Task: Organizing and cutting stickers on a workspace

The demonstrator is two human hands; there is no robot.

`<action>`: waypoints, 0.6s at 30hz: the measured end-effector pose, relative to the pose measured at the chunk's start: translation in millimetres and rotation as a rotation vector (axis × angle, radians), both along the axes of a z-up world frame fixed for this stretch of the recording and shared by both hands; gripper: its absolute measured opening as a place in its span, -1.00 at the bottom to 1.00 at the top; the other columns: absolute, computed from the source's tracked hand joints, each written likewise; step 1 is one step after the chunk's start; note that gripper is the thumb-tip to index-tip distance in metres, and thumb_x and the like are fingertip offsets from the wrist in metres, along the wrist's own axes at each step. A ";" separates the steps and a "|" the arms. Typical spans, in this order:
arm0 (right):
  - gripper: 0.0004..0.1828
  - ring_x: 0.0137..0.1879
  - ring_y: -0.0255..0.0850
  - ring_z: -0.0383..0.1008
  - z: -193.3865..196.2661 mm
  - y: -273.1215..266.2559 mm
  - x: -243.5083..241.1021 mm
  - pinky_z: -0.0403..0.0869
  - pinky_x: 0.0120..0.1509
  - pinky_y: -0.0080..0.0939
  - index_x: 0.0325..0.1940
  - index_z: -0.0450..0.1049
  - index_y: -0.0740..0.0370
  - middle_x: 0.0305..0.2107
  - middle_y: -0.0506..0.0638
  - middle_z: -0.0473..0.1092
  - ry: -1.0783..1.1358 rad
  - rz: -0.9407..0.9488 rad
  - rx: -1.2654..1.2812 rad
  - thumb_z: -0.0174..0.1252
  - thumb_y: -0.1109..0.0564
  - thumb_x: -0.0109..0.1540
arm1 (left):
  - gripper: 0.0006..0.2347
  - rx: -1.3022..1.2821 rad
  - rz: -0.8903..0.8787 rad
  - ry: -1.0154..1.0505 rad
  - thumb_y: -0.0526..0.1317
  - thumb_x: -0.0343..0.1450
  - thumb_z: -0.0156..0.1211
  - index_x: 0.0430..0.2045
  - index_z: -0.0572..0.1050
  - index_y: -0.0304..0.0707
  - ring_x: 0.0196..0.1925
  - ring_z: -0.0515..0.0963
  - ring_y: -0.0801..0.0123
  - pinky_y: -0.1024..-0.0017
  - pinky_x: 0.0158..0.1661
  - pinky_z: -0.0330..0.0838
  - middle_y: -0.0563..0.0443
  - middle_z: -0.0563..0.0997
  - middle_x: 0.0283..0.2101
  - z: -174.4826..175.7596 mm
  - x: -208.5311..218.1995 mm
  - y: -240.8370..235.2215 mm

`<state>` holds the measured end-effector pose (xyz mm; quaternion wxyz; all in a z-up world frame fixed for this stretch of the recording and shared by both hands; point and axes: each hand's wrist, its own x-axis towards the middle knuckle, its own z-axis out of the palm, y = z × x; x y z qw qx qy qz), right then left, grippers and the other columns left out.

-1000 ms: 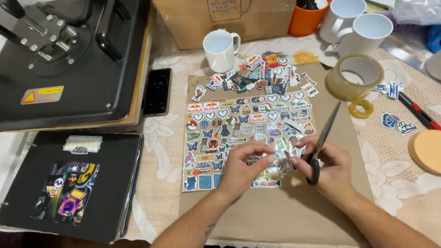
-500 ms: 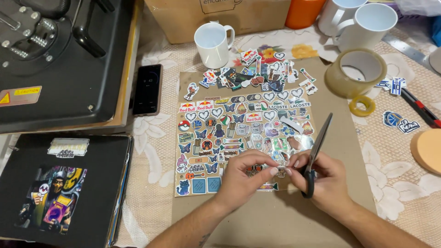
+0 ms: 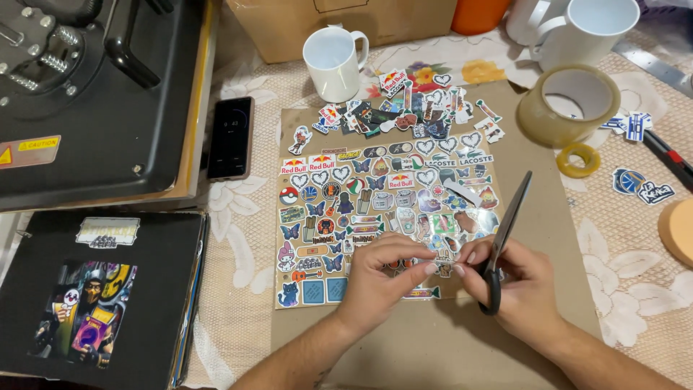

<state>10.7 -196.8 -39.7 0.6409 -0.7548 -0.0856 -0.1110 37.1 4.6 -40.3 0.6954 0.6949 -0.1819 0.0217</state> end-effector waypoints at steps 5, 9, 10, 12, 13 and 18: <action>-0.75 -0.17 -0.21 0.57 0.5 -6.7 2.3 0.52 0.04 -0.26 -0.36 0.39 0.25 -0.35 0.10 0.53 0.034 0.028 0.021 0.37 0.23 0.05 | -0.93 -0.185 -0.026 0.237 -0.33 0.35 0.36 -0.35 0.64 -0.24 -0.18 0.64 0.42 0.47 -0.08 0.52 -0.02 0.70 -0.28 -5.4 1.2 1.8; -0.48 -0.51 -0.32 0.28 16.4 -6.8 5.8 0.28 -0.37 -0.35 -0.58 0.35 0.09 -0.61 -0.17 0.38 -0.036 0.184 -0.384 0.38 -0.33 -0.07 | -0.72 -0.558 -0.017 0.505 -0.33 0.30 0.34 -0.13 0.57 -0.43 -0.06 0.68 0.20 0.25 0.03 0.61 -0.23 0.69 -0.15 -0.8 6.7 6.3; -0.48 -0.51 -0.32 0.28 19.0 -3.6 5.2 0.28 -0.37 -0.35 -0.58 0.35 0.09 -0.61 -0.17 0.38 -0.038 0.190 -0.384 0.38 -0.33 -0.07 | -0.72 -0.560 -0.012 0.502 -0.33 0.30 0.34 -0.13 0.57 -0.43 -0.06 0.68 0.20 0.25 0.03 0.61 -0.23 0.69 -0.15 1.3 6.4 7.0; -0.43 -0.49 -0.28 0.26 23.8 2.8 4.1 0.27 -0.38 -0.33 -0.44 0.39 0.07 -0.57 -0.16 0.37 -0.044 0.293 -0.502 0.29 -0.45 -0.02 | -0.85 -0.661 0.004 0.520 -0.30 0.34 0.33 -0.34 0.59 -0.44 -0.12 0.69 0.09 0.29 -0.10 0.67 -0.32 0.68 -0.21 5.5 5.8 8.3; -0.43 -0.49 -0.28 0.26 23.1 4.5 4.1 0.27 -0.38 -0.33 -0.44 0.39 0.07 -0.57 -0.16 0.37 -0.046 0.299 -0.503 0.29 -0.45 -0.02 | -0.85 -0.663 0.010 0.518 -0.30 0.34 0.33 -0.34 0.59 -0.44 -0.12 0.69 0.09 0.29 -0.10 0.67 -0.32 0.68 -0.21 4.0 5.8 7.7; -0.45 -0.54 -0.29 0.23 16.2 8.4 1.2 0.24 -0.43 -0.32 -0.50 0.38 0.00 -0.62 -0.18 0.33 0.044 0.331 -0.559 0.33 -0.46 -0.03 | -0.89 -0.669 0.012 0.595 -0.35 0.33 0.34 -0.37 0.61 -0.45 -0.21 0.70 0.11 0.36 -0.19 0.69 -0.40 0.68 -0.18 -1.9 -0.3 2.2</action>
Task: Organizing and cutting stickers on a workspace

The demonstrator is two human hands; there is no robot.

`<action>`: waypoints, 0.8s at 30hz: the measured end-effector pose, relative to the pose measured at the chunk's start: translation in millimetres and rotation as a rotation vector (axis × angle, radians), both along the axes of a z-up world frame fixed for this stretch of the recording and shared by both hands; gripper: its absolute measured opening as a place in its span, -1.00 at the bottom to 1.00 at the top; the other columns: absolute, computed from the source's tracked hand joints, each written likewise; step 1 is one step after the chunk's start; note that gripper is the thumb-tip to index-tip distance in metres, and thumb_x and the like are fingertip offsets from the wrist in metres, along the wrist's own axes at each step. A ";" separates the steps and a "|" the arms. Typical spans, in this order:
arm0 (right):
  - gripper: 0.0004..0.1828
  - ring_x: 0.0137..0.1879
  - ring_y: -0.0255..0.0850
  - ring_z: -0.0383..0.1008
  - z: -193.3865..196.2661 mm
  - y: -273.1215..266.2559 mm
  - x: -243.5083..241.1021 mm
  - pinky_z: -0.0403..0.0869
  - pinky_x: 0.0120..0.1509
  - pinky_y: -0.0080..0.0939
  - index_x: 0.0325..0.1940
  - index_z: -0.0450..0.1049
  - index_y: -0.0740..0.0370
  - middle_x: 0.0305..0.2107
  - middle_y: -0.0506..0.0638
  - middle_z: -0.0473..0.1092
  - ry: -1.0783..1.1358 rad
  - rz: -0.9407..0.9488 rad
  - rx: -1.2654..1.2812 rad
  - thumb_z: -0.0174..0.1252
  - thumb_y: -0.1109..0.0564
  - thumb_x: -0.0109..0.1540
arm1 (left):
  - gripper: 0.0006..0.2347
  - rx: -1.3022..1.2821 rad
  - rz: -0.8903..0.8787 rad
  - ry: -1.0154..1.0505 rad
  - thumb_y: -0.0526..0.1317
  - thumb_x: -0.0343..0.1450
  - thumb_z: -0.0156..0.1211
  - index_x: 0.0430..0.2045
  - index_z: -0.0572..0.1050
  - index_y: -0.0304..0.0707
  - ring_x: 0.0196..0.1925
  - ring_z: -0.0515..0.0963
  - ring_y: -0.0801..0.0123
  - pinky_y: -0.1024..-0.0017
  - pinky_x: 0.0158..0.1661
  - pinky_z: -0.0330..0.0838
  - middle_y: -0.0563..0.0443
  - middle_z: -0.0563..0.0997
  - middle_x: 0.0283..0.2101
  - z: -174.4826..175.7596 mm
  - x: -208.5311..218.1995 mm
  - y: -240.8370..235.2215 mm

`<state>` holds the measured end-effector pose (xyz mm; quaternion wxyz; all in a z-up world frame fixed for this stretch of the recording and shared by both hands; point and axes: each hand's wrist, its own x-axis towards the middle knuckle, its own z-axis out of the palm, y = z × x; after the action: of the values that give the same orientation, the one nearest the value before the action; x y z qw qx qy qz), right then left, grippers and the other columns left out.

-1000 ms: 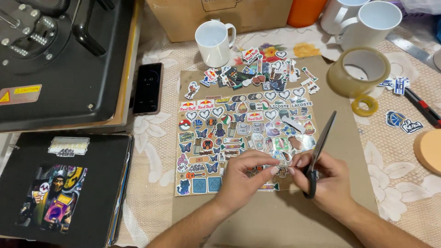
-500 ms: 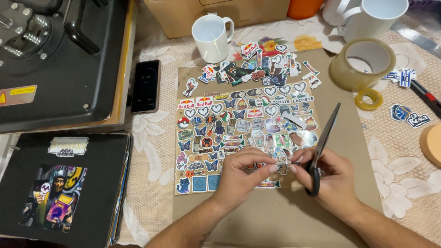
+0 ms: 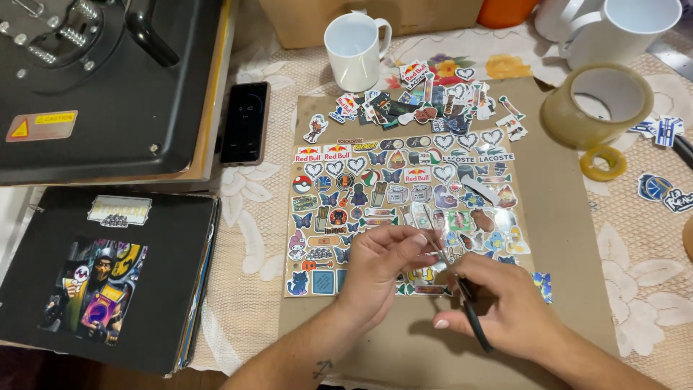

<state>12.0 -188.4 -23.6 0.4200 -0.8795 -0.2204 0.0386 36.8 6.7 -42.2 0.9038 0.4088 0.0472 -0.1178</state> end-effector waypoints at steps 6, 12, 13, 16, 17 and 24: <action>-0.41 -0.53 -0.31 0.22 -3.8 1.1 -2.9 0.26 -0.44 -0.34 -0.51 0.36 0.04 -0.62 -0.17 0.33 0.058 -0.044 0.038 0.29 -0.47 -0.03 | -0.89 -0.057 -0.037 0.083 -0.37 0.34 0.33 -0.35 0.57 -0.47 -0.22 0.71 0.03 0.27 -0.27 0.70 -0.32 0.68 -0.29 -2.4 -4.3 -1.6; -0.47 -0.57 -0.32 0.16 -11.9 -1.7 -3.1 0.21 -0.46 -0.33 -0.51 0.39 0.05 -0.67 -0.18 0.31 0.096 -0.080 0.043 0.38 -0.38 -0.03 | -0.86 -0.025 -0.038 0.111 -0.34 0.32 0.35 -0.34 0.59 -0.47 -0.21 0.71 0.09 0.32 -0.30 0.69 -0.30 0.70 -0.25 -0.7 -2.7 -2.4; -0.47 -0.57 -0.32 0.16 -10.8 -1.2 -3.4 0.21 -0.46 -0.33 -0.51 0.39 0.05 -0.67 -0.18 0.31 0.097 -0.080 0.043 0.38 -0.38 -0.03 | -0.86 -0.025 -0.038 0.112 -0.34 0.32 0.35 -0.34 0.59 -0.47 -0.21 0.71 0.09 0.32 -0.30 0.69 -0.30 0.70 -0.25 -0.9 -2.9 -2.2; -0.48 -0.58 -0.32 0.15 -7.4 -0.4 -3.6 0.20 -0.47 -0.32 -0.52 0.39 0.05 -0.68 -0.17 0.29 0.075 -0.076 0.050 0.37 -0.38 -0.02 | -0.87 -0.021 -0.045 0.125 -0.34 0.31 0.35 -0.36 0.59 -0.44 -0.22 0.72 0.07 0.33 -0.33 0.68 -0.30 0.70 -0.25 -2.0 -2.8 -2.6; -0.46 -0.57 -0.30 0.14 -6.5 -0.4 -3.7 0.20 -0.46 -0.32 -0.52 0.37 0.04 -0.68 -0.18 0.28 0.061 -0.077 0.032 0.37 -0.41 -0.04 | -0.88 -0.027 -0.044 0.117 -0.35 0.31 0.35 -0.36 0.58 -0.43 -0.22 0.72 0.07 0.33 -0.33 0.68 -0.28 0.69 -0.26 -3.0 -3.0 -3.0; -0.45 -0.57 -0.29 0.12 -3.7 -0.1 -4.0 0.18 -0.46 -0.32 -0.54 0.34 0.03 -0.69 -0.17 0.25 0.044 -0.072 0.026 0.33 -0.42 -0.01 | -0.88 -0.002 -0.078 0.081 -0.34 0.34 0.33 -0.35 0.61 -0.46 -0.20 0.71 0.10 0.35 -0.32 0.69 -0.31 0.70 -0.26 -3.3 -3.5 -1.8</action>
<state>8.0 -188.4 -27.3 0.4371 -0.8804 -0.1796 0.0401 33.3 4.9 -45.6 0.8962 0.4045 0.0677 -0.1695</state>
